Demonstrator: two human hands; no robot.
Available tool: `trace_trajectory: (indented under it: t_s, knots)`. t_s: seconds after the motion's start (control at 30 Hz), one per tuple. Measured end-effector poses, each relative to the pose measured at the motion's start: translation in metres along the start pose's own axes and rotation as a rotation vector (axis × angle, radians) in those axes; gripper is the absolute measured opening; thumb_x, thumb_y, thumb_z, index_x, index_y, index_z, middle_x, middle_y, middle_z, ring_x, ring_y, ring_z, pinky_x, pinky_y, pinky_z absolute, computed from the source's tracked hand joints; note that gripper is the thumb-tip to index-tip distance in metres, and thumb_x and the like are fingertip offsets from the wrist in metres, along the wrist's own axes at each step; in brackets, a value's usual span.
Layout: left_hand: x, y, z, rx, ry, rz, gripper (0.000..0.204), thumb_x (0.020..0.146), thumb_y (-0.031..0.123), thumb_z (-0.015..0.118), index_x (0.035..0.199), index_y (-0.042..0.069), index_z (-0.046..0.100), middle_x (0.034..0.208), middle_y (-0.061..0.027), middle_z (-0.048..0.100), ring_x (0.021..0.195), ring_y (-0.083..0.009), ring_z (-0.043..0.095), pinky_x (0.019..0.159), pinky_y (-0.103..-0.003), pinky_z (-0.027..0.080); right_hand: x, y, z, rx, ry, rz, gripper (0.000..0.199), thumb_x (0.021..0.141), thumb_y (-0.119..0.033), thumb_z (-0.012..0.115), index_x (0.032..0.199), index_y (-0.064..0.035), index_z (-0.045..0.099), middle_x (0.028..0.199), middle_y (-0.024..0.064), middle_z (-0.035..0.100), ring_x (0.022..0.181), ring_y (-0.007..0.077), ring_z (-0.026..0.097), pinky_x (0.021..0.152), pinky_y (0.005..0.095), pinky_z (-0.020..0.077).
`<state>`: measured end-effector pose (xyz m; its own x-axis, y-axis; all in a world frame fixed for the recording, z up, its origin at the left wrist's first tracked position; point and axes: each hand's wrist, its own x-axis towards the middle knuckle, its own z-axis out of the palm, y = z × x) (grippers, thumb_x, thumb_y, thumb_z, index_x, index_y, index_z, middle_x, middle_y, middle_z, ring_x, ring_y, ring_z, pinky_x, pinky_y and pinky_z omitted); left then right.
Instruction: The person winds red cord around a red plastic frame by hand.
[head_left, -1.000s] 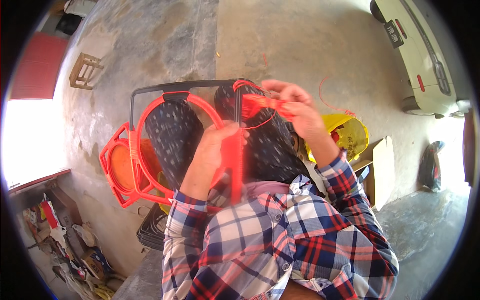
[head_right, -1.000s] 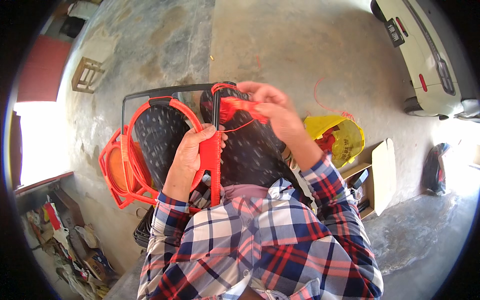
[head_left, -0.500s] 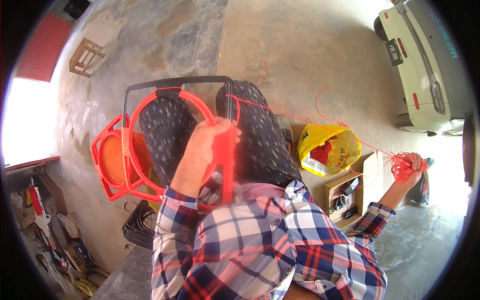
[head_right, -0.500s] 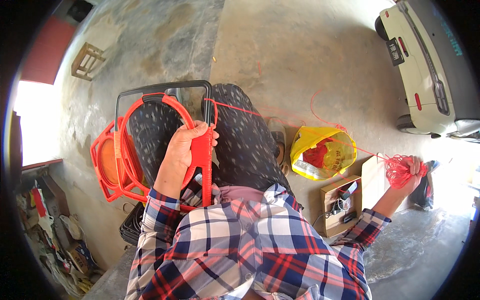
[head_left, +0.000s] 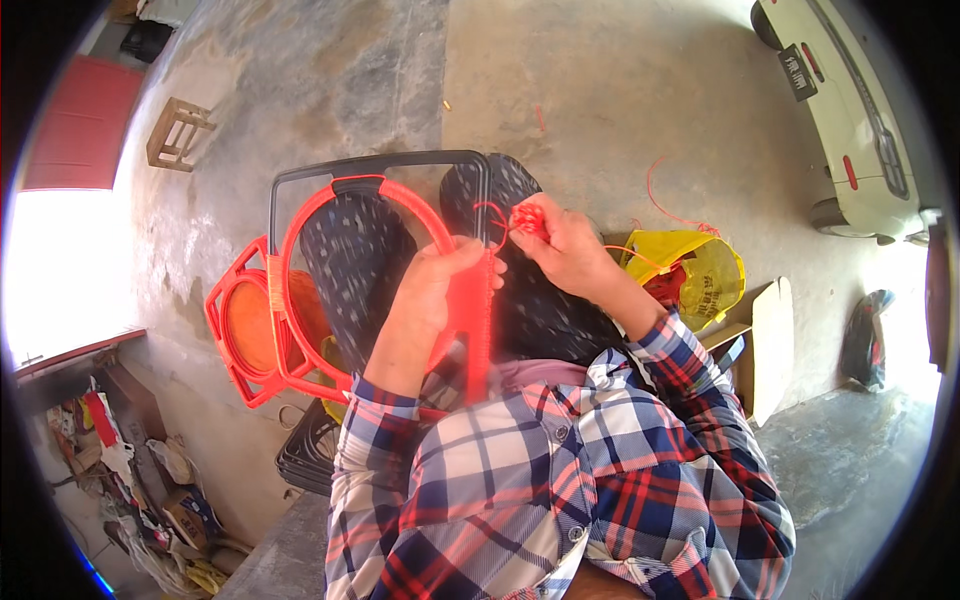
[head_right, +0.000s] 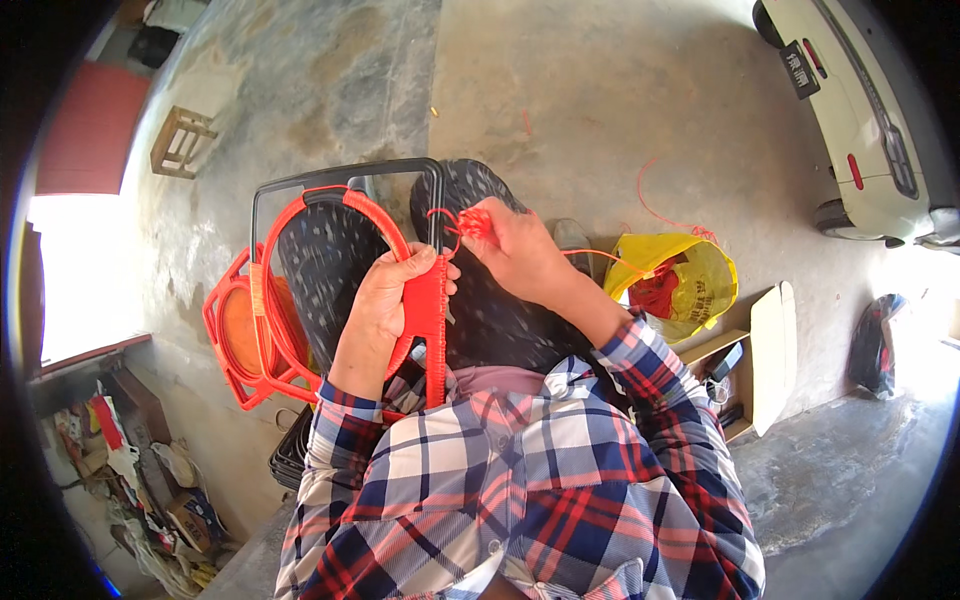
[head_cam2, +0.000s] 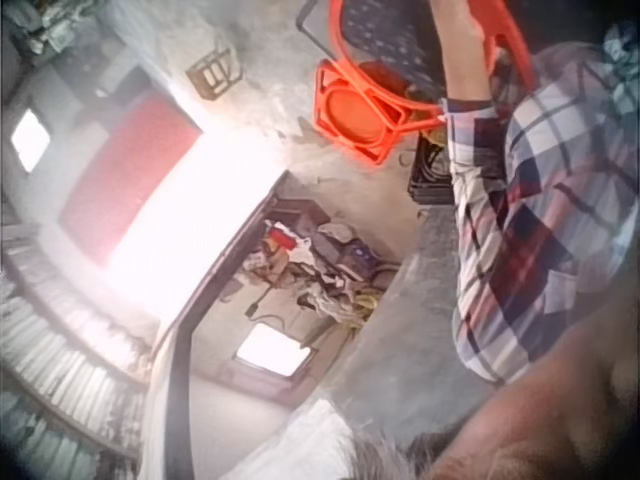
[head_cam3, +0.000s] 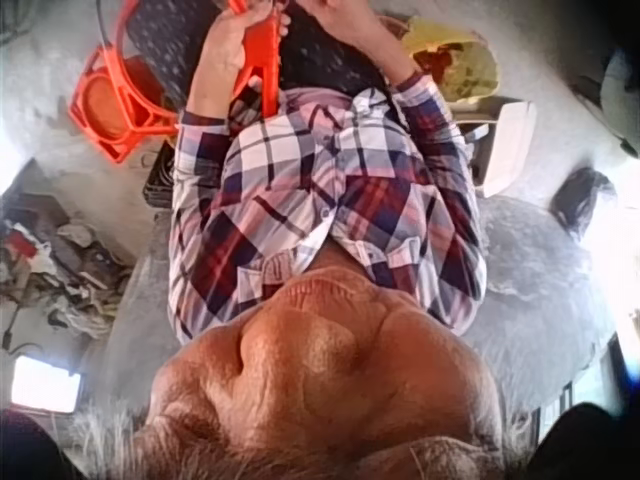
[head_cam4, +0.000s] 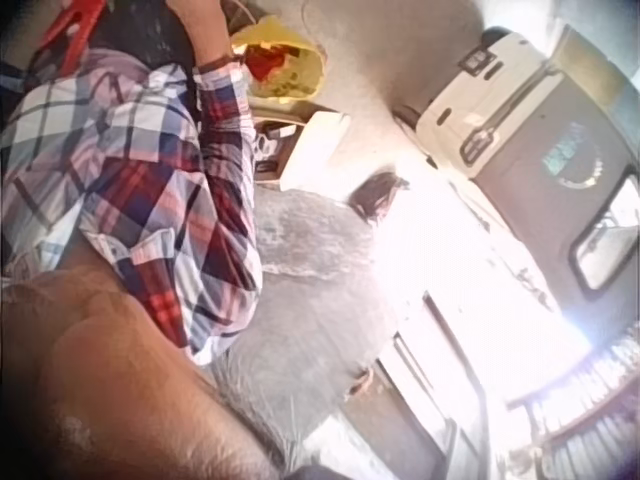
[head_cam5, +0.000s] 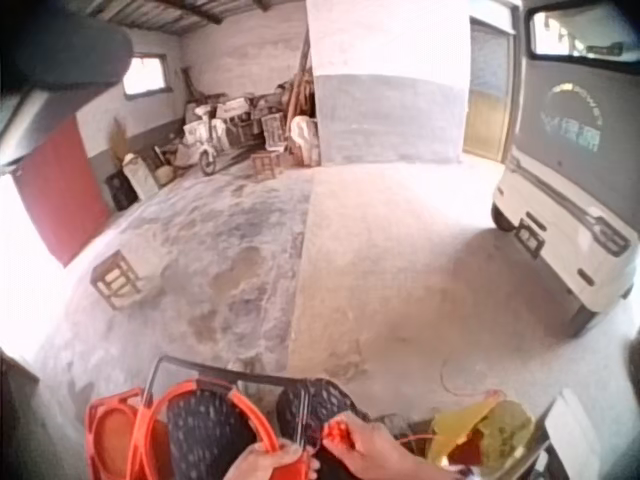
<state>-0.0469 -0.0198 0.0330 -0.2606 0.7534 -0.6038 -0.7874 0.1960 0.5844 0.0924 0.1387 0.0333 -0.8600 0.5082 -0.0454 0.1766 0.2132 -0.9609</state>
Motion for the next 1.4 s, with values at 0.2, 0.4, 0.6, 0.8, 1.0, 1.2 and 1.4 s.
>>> trace_trajectory:
  t_s: [0.2,0.4,0.6,0.8,1.0,1.2,1.4]
  knots:
    - [-0.002,0.009,0.007,-0.136,0.068,0.009,0.026,0.087,0.023,0.066,0.098,0.000,0.062,0.079,-0.0157,0.065,0.065,-0.0242,0.064,0.059,-0.036,0.053,-0.041,-0.017,-0.026,0.223,-0.240,0.132,0.013,0.085,-0.008,0.062,0.096,-0.0058,0.055,0.076,-0.0032,0.053,0.068,0.0057,0.047,0.060,0.0235,0.0417]
    - [0.005,0.006,-0.011,-0.150,0.051,-0.009,0.014,0.081,0.010,0.063,0.091,0.000,0.060,0.077,-0.0161,0.064,0.065,-0.0264,0.063,0.061,-0.036,0.053,-0.025,0.046,-0.077,0.230,0.185,0.378,0.020,0.087,-0.013,0.060,0.105,-0.0057,0.054,0.081,-0.0029,0.055,0.060,0.0045,0.046,0.054,0.0206,0.0403]
    - [-0.001,0.007,-0.011,-0.164,0.009,0.005,0.008,0.082,0.008,0.062,0.084,0.003,0.056,0.087,-0.0173,0.064,0.069,-0.0270,0.064,0.061,-0.039,0.055,-0.022,-0.008,-0.057,-0.214,-0.172,-0.209,0.028,0.083,-0.009,0.060,0.110,-0.0108,0.062,0.096,0.0046,0.057,0.083,0.0201,0.058,0.077,0.0306,0.0476]
    - [-0.005,0.001,-0.003,-0.212,-0.117,-0.012,0.009,0.081,0.007,0.063,0.084,0.003,0.056,0.089,-0.0170,0.064,0.069,-0.0277,0.065,0.061,-0.039,0.056,0.019,-0.029,-0.002,-0.337,-0.288,0.097,0.046,0.078,-0.009,0.064,0.123,-0.0141,0.056,0.101,0.0070,0.060,0.098,0.0235,0.059,0.083,0.0348,0.0461]
    - [-0.003,-0.002,0.014,-0.114,-0.077,-0.032,0.010,0.081,0.011,0.065,0.088,0.006,0.059,0.079,-0.0177,0.065,0.065,-0.0271,0.066,0.057,-0.039,0.056,0.047,-0.018,0.019,0.641,-0.124,-0.033,0.046,0.080,-0.004,0.062,0.125,-0.0004,0.053,0.091,0.0012,0.060,0.087,0.0124,0.057,0.077,0.0289,0.0455]
    - [-0.003,-0.001,0.011,-0.070,-0.036,-0.013,0.013,0.081,0.012,0.064,0.089,0.003,0.059,0.076,-0.0176,0.066,0.061,-0.0266,0.065,0.054,-0.038,0.054,0.049,-0.034,-0.003,-0.059,0.219,-0.277,0.021,0.081,-0.012,0.069,0.099,-0.0015,0.065,0.093,0.0128,0.064,0.084,0.0235,0.063,0.074,0.0307,0.0481]
    - [-0.003,0.005,0.004,-0.131,0.019,0.051,0.013,0.082,0.012,0.063,0.089,0.001,0.060,0.076,-0.0176,0.065,0.062,-0.0264,0.064,0.058,-0.036,0.055,0.002,-0.016,-0.081,-0.470,-0.237,-0.230,0.029,0.079,-0.024,0.065,0.096,-0.0007,0.063,0.094,0.0134,0.064,0.089,0.0275,0.062,0.081,0.0349,0.0469]
